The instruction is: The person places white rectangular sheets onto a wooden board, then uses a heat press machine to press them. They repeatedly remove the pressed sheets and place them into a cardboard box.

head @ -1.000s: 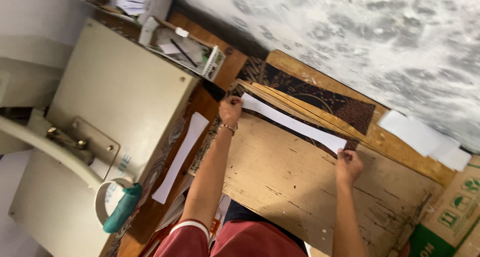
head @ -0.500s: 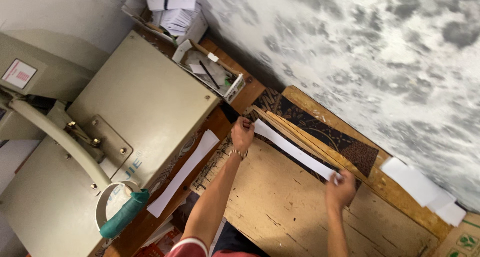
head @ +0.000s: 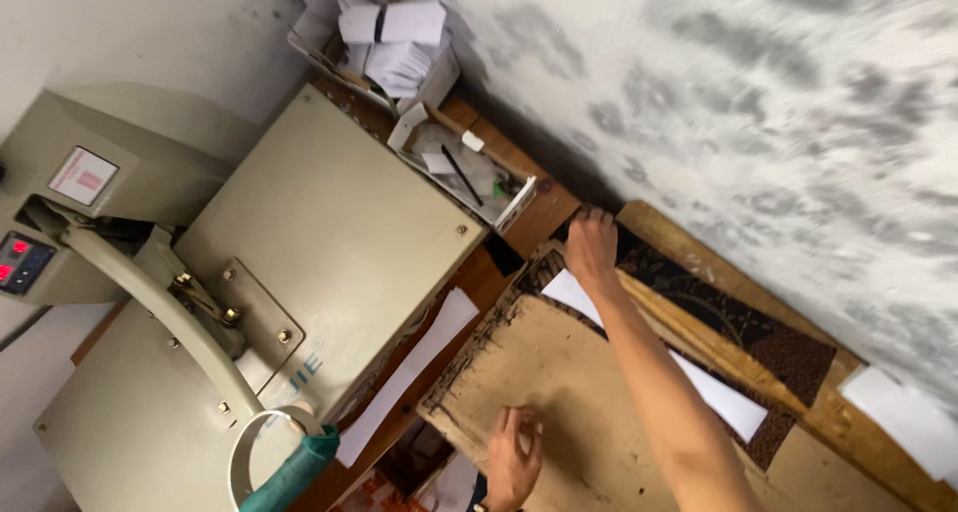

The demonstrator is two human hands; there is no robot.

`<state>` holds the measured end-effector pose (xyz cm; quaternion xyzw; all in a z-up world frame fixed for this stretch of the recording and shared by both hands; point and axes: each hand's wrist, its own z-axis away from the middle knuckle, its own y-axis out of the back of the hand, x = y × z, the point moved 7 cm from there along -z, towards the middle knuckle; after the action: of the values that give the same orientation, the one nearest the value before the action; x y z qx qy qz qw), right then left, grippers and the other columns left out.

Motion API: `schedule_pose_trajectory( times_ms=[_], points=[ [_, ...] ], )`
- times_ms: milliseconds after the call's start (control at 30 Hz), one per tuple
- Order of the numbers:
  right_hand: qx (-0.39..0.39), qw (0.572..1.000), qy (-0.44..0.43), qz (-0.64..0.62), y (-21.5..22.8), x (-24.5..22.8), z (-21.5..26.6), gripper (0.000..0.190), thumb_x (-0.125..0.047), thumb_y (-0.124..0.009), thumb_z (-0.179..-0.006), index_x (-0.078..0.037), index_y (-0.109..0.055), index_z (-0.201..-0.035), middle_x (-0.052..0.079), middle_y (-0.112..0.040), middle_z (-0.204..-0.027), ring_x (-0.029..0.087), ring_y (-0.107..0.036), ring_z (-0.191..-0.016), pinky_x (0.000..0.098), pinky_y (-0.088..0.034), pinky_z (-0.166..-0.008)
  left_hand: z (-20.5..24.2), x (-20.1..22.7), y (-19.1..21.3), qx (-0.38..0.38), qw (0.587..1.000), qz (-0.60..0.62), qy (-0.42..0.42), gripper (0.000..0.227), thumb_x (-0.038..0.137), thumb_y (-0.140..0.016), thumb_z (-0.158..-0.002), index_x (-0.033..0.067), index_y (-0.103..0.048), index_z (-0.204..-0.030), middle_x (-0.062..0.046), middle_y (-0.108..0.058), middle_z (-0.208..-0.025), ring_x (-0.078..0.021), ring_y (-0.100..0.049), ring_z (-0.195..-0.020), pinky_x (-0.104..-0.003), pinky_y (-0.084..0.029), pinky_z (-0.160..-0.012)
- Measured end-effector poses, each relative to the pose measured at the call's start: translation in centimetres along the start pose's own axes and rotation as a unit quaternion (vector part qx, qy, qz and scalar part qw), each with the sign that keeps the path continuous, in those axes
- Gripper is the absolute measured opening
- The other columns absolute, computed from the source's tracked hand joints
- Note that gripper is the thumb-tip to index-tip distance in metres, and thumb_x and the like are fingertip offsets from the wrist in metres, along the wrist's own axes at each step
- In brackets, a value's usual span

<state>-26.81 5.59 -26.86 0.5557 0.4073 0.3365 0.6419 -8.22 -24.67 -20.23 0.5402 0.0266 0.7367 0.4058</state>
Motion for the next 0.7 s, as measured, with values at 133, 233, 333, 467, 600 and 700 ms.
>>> schedule_pose_trajectory(
  times_ms=[133,233,333,467,600,700],
  points=[
    [-0.105,0.994,-0.013,0.026,-3.0,-0.6,-0.5,0.025,0.0,-0.073,-0.082,0.013,-0.072,-0.103,0.033,-0.065,-0.112,0.043,-0.065,-0.106,0.0477,-0.055,-0.092,0.4,-2.2,-0.1,-0.055,0.998,-0.012,-0.002,0.019,0.0,-0.068,-0.087,-0.0015,-0.063,-0.105,-0.013,-0.064,-0.099,-0.0241,-0.072,-0.083,-0.038,-0.06,-0.074],
    [-0.069,0.996,0.006,0.055,-2.2,-1.2,-1.0,0.017,0.001,-0.073,-0.081,0.008,-0.075,-0.096,0.032,-0.066,-0.109,0.041,-0.067,-0.103,0.0466,-0.057,-0.088,-1.4,-2.3,0.1,-0.067,0.997,-0.025,-0.023,0.018,0.001,-0.066,-0.09,-0.0004,-0.062,-0.108,-0.012,-0.065,-0.101,-0.0229,-0.072,-0.083,-0.036,-0.059,-0.077],
    [-0.007,0.999,-0.027,-0.03,-0.4,-0.5,-0.4,0.016,0.002,-0.072,-0.08,0.008,-0.074,-0.095,0.028,-0.069,-0.107,0.038,-0.069,-0.095,0.0435,-0.058,-0.08,-3.8,-1.0,1.2,-0.043,0.998,-0.015,-0.053,0.018,0.002,-0.063,-0.093,0.0018,-0.063,-0.11,-0.012,-0.067,-0.101,-0.0221,-0.071,-0.082,-0.034,-0.058,-0.079],
    [-0.006,0.958,-0.17,-0.23,2.0,2.8,2.0,0.012,-0.003,-0.073,-0.083,0.004,-0.072,-0.092,0.02,-0.072,-0.097,0.035,-0.07,-0.087,0.0425,-0.056,-0.076,-7.4,1.9,2.8,-0.059,0.998,-0.023,-0.011,0.021,0.014,-0.063,-0.094,0.0036,-0.062,-0.112,-0.014,-0.065,-0.104,-0.0248,-0.069,-0.087,-0.036,-0.06,-0.076],
    [0.22,0.914,-0.141,-0.311,9.9,4.1,7.1,0.02,-0.002,-0.074,-0.082,0.003,-0.071,-0.1,0.02,-0.072,-0.098,0.036,-0.071,-0.086,0.0407,-0.055,-0.078,-11.3,9.6,3.4,-0.025,0.991,-0.026,-0.129,0.049,0.031,-0.076,-0.09,-0.0013,-0.058,-0.123,-0.021,-0.064,-0.115,-0.0369,-0.064,-0.106,-0.047,-0.053,-0.089],
    [0.269,0.893,-0.163,-0.322,15.3,4.7,12.8,0.018,-0.001,-0.071,-0.084,0.003,-0.068,-0.101,0.019,-0.071,-0.101,0.035,-0.07,-0.089,0.0383,-0.054,-0.077,-13.0,17.3,1.2,-0.012,0.967,0.025,-0.254,0.065,0.031,-0.083,-0.08,-0.0032,-0.054,-0.127,-0.024,-0.061,-0.119,-0.042,-0.061,-0.109,-0.046,-0.051,-0.092]
  ],
)
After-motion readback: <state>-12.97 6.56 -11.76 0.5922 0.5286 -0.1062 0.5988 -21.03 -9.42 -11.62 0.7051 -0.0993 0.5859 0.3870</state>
